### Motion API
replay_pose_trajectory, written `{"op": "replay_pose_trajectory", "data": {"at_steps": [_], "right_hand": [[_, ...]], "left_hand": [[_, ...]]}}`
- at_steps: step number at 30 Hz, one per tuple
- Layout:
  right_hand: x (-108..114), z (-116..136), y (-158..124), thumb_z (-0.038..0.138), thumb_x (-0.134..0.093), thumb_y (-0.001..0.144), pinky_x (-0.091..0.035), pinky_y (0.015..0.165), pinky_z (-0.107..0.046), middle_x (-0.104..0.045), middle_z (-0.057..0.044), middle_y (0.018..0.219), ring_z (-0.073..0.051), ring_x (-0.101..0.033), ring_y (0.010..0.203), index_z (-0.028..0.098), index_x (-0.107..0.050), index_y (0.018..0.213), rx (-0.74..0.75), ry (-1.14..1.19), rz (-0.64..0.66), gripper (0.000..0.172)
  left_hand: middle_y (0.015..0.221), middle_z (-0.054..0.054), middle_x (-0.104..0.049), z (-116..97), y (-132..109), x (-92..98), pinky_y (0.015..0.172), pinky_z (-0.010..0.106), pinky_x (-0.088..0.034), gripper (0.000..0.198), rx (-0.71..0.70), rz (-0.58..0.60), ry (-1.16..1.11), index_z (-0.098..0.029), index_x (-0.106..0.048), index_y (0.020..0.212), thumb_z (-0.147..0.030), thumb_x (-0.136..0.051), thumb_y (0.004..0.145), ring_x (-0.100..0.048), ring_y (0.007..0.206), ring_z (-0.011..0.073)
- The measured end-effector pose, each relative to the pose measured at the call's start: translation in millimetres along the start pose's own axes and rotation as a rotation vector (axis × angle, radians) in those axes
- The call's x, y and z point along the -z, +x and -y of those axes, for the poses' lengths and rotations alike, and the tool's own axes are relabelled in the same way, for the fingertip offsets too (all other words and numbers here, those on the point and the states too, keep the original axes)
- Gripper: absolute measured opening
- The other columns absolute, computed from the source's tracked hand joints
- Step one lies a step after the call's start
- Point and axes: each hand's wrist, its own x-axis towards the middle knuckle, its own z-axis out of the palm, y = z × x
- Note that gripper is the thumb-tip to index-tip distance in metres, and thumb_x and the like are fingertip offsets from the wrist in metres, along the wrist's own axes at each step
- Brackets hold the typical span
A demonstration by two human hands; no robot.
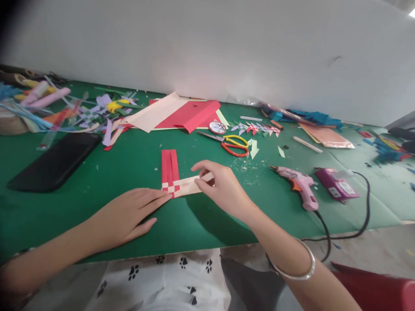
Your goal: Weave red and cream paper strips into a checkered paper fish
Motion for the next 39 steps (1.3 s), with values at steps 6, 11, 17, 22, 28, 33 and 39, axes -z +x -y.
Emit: {"op": "replay_pose_trajectory", "data": {"at_steps": [6,11,17,22,28,33,39], "right_hand": [[0,-20,-9,0.020,-0.049,0.074,-0.043,0.054,-0.021,-0.055,0.002,0.066,-0.009,-0.052,0.058,0.019,-0.056,0.083,-0.091,0.008,-0.098,0.011],[0,-30,-13,0.021,-0.049,0.075,-0.040,0.051,-0.021,-0.054,0.001,0.066,-0.010,-0.048,0.056,0.019,-0.057,0.084,-0.117,-0.085,-0.129,0.013],[-1,-36,-16,0.022,-0.048,0.075,-0.041,0.051,-0.022,-0.053,0.001,0.064,-0.010,-0.048,0.055,0.019,-0.057,0.082,-0.112,-0.137,-0.169,0.011],[-2,-38,-21,0.024,-0.048,0.077,-0.040,0.049,-0.022,-0.052,0.001,0.060,-0.010,-0.047,0.052,0.019,-0.057,0.082,-0.104,-0.186,-0.190,0.011],[-8,-39,-24,0.020,-0.047,0.078,-0.040,0.049,-0.021,-0.052,0.001,0.062,-0.010,-0.046,0.052,0.019,-0.056,0.082,-0.046,-0.303,-0.253,0.010],[-14,-42,-28,0.020,-0.044,0.082,-0.040,0.050,-0.021,-0.054,-0.001,0.066,-0.010,-0.048,0.053,0.018,-0.055,0.084,0.037,-0.455,-0.275,0.012],[-17,-45,-29,0.018,-0.041,0.084,-0.041,0.052,-0.020,-0.057,-0.002,0.069,-0.011,-0.053,0.059,0.017,-0.055,0.083,0.103,-0.584,-0.277,0.014]], "left_hand": [[0.112,0.011,-0.057,4,3,2.3,0.086,0.035,-0.039,0.046,-0.034,0.025,-0.006,-0.012,-0.044,0.123,-0.038,-0.034,0.087,-0.051,0.100,0.0224],[0.111,0.010,-0.057,7,7,4.8,0.084,0.035,-0.038,0.050,-0.064,0.043,-0.015,-0.013,-0.043,0.124,-0.043,-0.034,0.086,-0.051,0.096,0.0225],[0.110,0.009,-0.057,10,6,2.9,0.083,0.035,-0.038,0.050,-0.076,0.053,-0.034,-0.014,-0.042,0.125,-0.044,-0.034,0.086,-0.051,0.096,0.0225],[0.111,0.009,-0.057,10,5,1.1,0.085,0.035,-0.037,0.049,-0.064,0.062,-0.049,-0.015,-0.043,0.124,-0.043,-0.035,0.086,-0.050,0.097,0.0220],[0.106,0.009,-0.058,9,6,1.0,0.082,0.036,-0.038,0.049,-0.064,0.039,-0.051,-0.013,-0.043,0.124,-0.042,-0.039,0.084,-0.051,0.093,0.0223],[0.105,0.009,-0.059,8,6,0.9,0.081,0.035,-0.037,0.049,-0.075,0.014,-0.051,-0.013,-0.043,0.123,-0.040,-0.043,0.083,-0.051,0.091,0.0222],[0.104,0.008,-0.059,8,6,0.0,0.082,0.034,-0.036,0.048,-0.070,0.019,-0.049,-0.014,-0.042,0.124,-0.040,-0.041,0.083,-0.051,0.090,0.0211]]}}
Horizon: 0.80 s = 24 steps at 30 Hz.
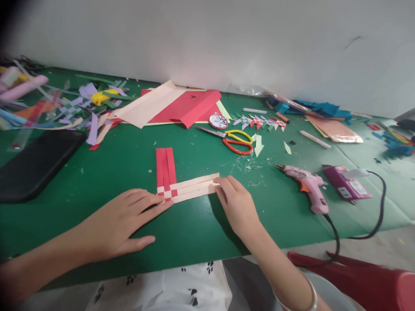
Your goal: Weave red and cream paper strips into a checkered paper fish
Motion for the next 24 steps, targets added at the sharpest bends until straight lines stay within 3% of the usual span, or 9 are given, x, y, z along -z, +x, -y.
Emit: {"op": "replay_pose_trajectory", "data": {"at_steps": [8,24], "right_hand": [[-5.8,-2.9,-1.8,0.020,-0.039,0.085,-0.041,0.050,-0.020,-0.058,-0.003,0.067,-0.012,-0.053,0.057,0.016,-0.056,0.082,0.055,-0.059,-0.063,0.017],[-7.5,-3.2,-3.6,0.020,-0.037,0.086,-0.040,0.053,-0.022,-0.057,-0.004,0.068,-0.013,-0.053,0.060,0.014,-0.056,0.084,0.083,-0.111,-0.035,0.020]], "left_hand": [[0.105,0.007,-0.059,-0.8,0.9,1.7,0.081,0.035,-0.036,0.048,0.017,0.018,-0.019,-0.015,-0.043,0.124,-0.040,-0.042,0.083,-0.051,0.091,0.0209],[0.103,0.008,-0.058,-0.6,-0.7,-1.7,0.082,0.035,-0.034,0.047,0.000,-0.028,-0.027,-0.013,-0.043,0.123,-0.039,-0.041,0.084,-0.050,0.091,0.0210]]}}
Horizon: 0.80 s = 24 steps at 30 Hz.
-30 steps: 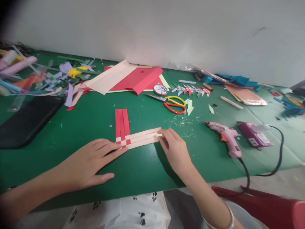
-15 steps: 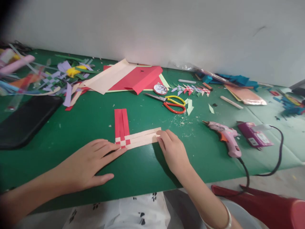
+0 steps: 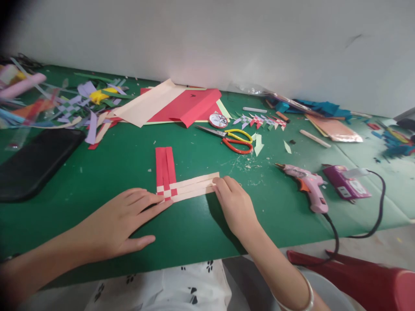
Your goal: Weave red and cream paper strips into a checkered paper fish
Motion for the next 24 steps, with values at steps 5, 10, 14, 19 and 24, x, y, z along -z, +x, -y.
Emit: {"op": "replay_pose_trajectory", "data": {"at_steps": [5,10,14,19,24], "right_hand": [[0.4,0.8,-0.4,0.020,-0.037,0.086,-0.038,0.052,-0.021,-0.056,-0.004,0.067,-0.013,-0.051,0.059,0.014,-0.054,0.082,0.015,-0.026,0.017,0.018],[0.8,1.6,-0.3,0.023,-0.034,0.088,-0.037,0.053,-0.021,-0.055,-0.003,0.068,-0.013,-0.050,0.060,0.017,-0.051,0.080,0.011,-0.059,0.036,0.020],[1.3,1.4,-0.5,0.023,-0.034,0.088,-0.035,0.051,-0.021,-0.052,-0.001,0.064,-0.012,-0.047,0.057,0.019,-0.046,0.072,-0.013,-0.060,0.051,0.020],[1.7,2.8,0.4,0.022,-0.036,0.086,-0.031,0.048,-0.020,-0.047,0.001,0.059,-0.010,-0.043,0.052,0.020,-0.039,0.065,-0.033,-0.054,0.046,0.021],[1.5,1.3,1.4,0.022,-0.035,0.085,-0.030,0.046,-0.020,-0.046,0.001,0.057,-0.010,-0.041,0.049,0.020,-0.037,0.063,-0.035,-0.095,-0.004,0.023]], "left_hand": [[0.104,0.008,-0.058,0.0,-0.3,-0.2,0.082,0.035,-0.035,0.048,0.006,0.000,0.002,-0.013,-0.043,0.123,-0.040,-0.043,0.083,-0.050,0.091,0.0213],[0.104,0.008,-0.058,-0.4,0.2,0.7,0.082,0.035,-0.035,0.048,0.010,0.002,0.004,-0.013,-0.044,0.123,-0.040,-0.043,0.083,-0.050,0.091,0.0211],[0.103,0.008,-0.059,-0.7,0.6,1.4,0.081,0.036,-0.036,0.049,0.011,0.003,-0.002,-0.013,-0.044,0.123,-0.039,-0.045,0.081,-0.050,0.090,0.0213],[0.103,0.008,-0.059,-0.8,1.1,2.4,0.082,0.036,-0.036,0.049,0.014,0.010,0.004,-0.013,-0.044,0.123,-0.039,-0.045,0.081,-0.050,0.091,0.0218],[0.104,0.008,-0.059,-1.1,0.9,3.0,0.082,0.036,-0.036,0.049,0.022,0.028,0.000,-0.014,-0.043,0.124,-0.039,-0.045,0.081,-0.050,0.091,0.0216]]}}
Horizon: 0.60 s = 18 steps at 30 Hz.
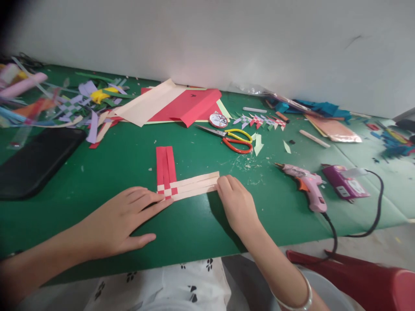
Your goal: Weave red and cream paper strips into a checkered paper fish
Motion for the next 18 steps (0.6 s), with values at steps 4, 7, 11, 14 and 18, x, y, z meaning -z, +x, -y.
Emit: {"op": "replay_pose_trajectory", "data": {"at_steps": [4,7,11,14,18], "right_hand": [[3,-8,0,0.020,-0.037,0.085,-0.030,0.046,-0.020,-0.048,0.002,0.056,-0.010,-0.042,0.050,0.020,-0.038,0.061,-0.011,-0.031,-0.029,0.024],[11,-11,-1,0.018,-0.041,0.083,-0.032,0.048,-0.020,-0.049,0.001,0.057,-0.011,-0.044,0.052,0.020,-0.044,0.064,-0.072,-0.074,-0.151,0.019],[22,4,-7,0.019,-0.042,0.083,-0.036,0.054,-0.024,-0.053,-0.003,0.065,-0.014,-0.046,0.060,0.018,-0.056,0.081,0.069,-0.070,-0.145,0.014],[21,24,-12,0.025,-0.037,0.086,-0.036,0.057,-0.027,-0.054,-0.006,0.074,-0.016,-0.044,0.065,0.017,-0.059,0.098,0.250,0.004,0.005,0.026],[16,44,-14,0.031,-0.034,0.087,-0.033,0.059,-0.029,-0.054,-0.006,0.079,-0.017,-0.041,0.067,0.019,-0.055,0.111,0.272,0.059,0.140,0.034]], "left_hand": [[0.105,0.008,-0.059,0,0,-0.5,0.083,0.035,-0.036,0.049,0.006,0.011,-0.002,-0.015,-0.041,0.125,-0.039,-0.041,0.082,-0.050,0.093,0.0212],[0.106,0.008,-0.058,0,0,-0.6,0.083,0.036,-0.036,0.049,0.004,0.026,0.001,-0.015,-0.040,0.125,-0.039,-0.041,0.083,-0.050,0.093,0.0213],[0.105,0.008,-0.059,0,0,-0.2,0.083,0.036,-0.037,0.049,0.000,0.028,0.004,-0.015,-0.042,0.124,-0.039,-0.043,0.082,-0.051,0.093,0.0218],[0.104,0.008,-0.059,0,1,0.4,0.083,0.036,-0.037,0.046,0.005,0.021,0.003,-0.014,-0.045,0.121,-0.038,-0.044,0.081,-0.051,0.093,0.0223],[0.106,0.009,-0.058,-1,1,1.6,0.082,0.037,-0.038,0.047,0.006,0.029,-0.014,-0.012,-0.045,0.121,-0.037,-0.047,0.080,-0.051,0.094,0.0229]]}}
